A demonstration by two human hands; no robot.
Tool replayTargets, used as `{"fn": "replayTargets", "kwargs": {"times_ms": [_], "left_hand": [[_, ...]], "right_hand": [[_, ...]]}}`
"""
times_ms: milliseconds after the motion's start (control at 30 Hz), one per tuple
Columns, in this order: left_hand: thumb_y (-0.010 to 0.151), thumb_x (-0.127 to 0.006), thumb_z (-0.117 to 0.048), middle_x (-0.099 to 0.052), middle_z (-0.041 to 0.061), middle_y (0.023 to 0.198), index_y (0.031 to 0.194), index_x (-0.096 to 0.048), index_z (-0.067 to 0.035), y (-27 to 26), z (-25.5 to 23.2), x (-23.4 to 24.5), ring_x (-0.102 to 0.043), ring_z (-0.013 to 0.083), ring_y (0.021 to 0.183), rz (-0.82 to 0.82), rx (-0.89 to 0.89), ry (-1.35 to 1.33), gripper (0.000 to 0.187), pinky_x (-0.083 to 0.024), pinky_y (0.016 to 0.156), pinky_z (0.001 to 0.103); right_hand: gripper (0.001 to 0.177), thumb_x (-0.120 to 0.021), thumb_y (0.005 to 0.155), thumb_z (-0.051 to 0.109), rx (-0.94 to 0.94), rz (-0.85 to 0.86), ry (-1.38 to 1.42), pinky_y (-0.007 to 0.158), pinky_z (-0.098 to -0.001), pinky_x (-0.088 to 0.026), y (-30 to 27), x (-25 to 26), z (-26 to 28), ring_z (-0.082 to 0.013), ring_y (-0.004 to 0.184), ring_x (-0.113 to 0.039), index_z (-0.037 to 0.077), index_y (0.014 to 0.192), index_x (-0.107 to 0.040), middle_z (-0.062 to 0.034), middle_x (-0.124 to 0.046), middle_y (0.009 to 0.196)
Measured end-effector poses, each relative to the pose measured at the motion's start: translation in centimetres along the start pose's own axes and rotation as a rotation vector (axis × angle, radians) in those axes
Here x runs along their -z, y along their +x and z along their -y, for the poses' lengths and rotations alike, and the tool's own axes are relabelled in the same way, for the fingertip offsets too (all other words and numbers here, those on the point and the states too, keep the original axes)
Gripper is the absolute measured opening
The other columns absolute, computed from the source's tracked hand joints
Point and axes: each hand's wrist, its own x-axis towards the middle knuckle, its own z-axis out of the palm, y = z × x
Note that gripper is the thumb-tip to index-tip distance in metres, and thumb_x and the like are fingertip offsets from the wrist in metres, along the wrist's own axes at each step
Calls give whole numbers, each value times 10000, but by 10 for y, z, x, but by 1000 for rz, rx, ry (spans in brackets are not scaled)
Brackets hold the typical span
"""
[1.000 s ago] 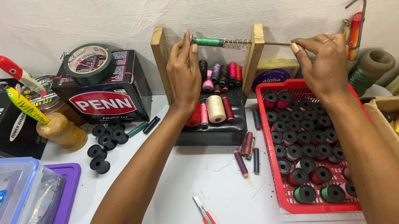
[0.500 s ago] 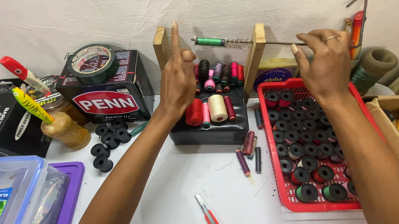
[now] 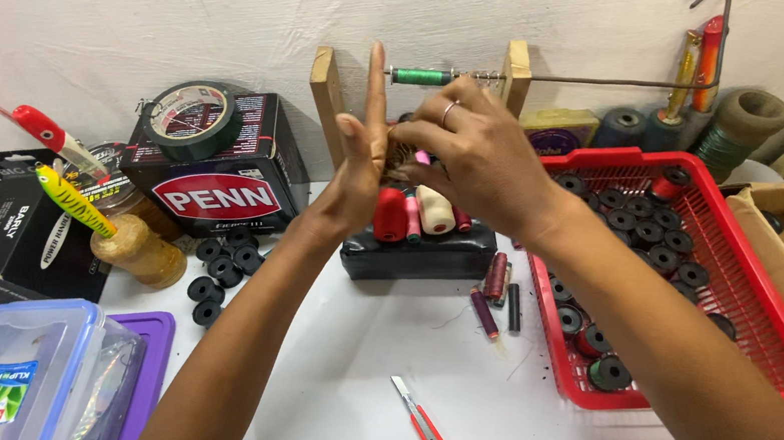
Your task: The person winds green fishing line from a large spool onto a small black bobbin using a manual winder. They then remove the bobbin and continue winding the line by hand, securing the end with a knot.
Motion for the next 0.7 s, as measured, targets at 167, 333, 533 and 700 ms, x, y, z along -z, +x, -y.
{"fn": "replayTargets", "kwargs": {"times_ms": [167, 333, 533, 700], "left_hand": [[785, -128, -692, -607, 170, 1032, 1451, 133, -202, -2, 27, 27, -555, 161, 773, 1, 92, 139, 868, -466, 687, 288], [933, -487, -385, -612, 214, 1126, 1452, -91, -82, -10, 2, 22, -633, 356, 979, 34, -60, 776, 719, -508, 863, 473], [801, -708, -292, -621, -112, 886, 1125, -597, -243, -3, 21, 31, -616, 100, 750, -157, -262, 1422, 346, -488, 676, 262], [704, -790, -196, -665, -73, 847, 1020, -659, -301, 19, 18, 65, -653, 140, 788, -238, -491, 1815, 357, -367, 922, 375]], "right_hand": [[108, -743, 793, 174, -131, -3, 92, 675, -354, -413, -3, -9, 4, -233, 809, -518, 122, 856, -672, -20, -622, 777], [103, -765, 763, 213, -460, -40, 372, 667, -315, -465, -7, -10, 5, -202, 719, -591, 164, 805, -684, -10, -648, 686], [79, -731, 773, 78, -776, -121, 587, 576, -208, -478, -2, -6, 14, -74, 620, -609, 114, 836, -702, -32, -667, 634], [123, -671, 875, 136, -781, -225, 323, 650, -301, -524, -24, 11, -7, -218, 786, -668, 117, 996, -685, -79, -691, 849]]}}
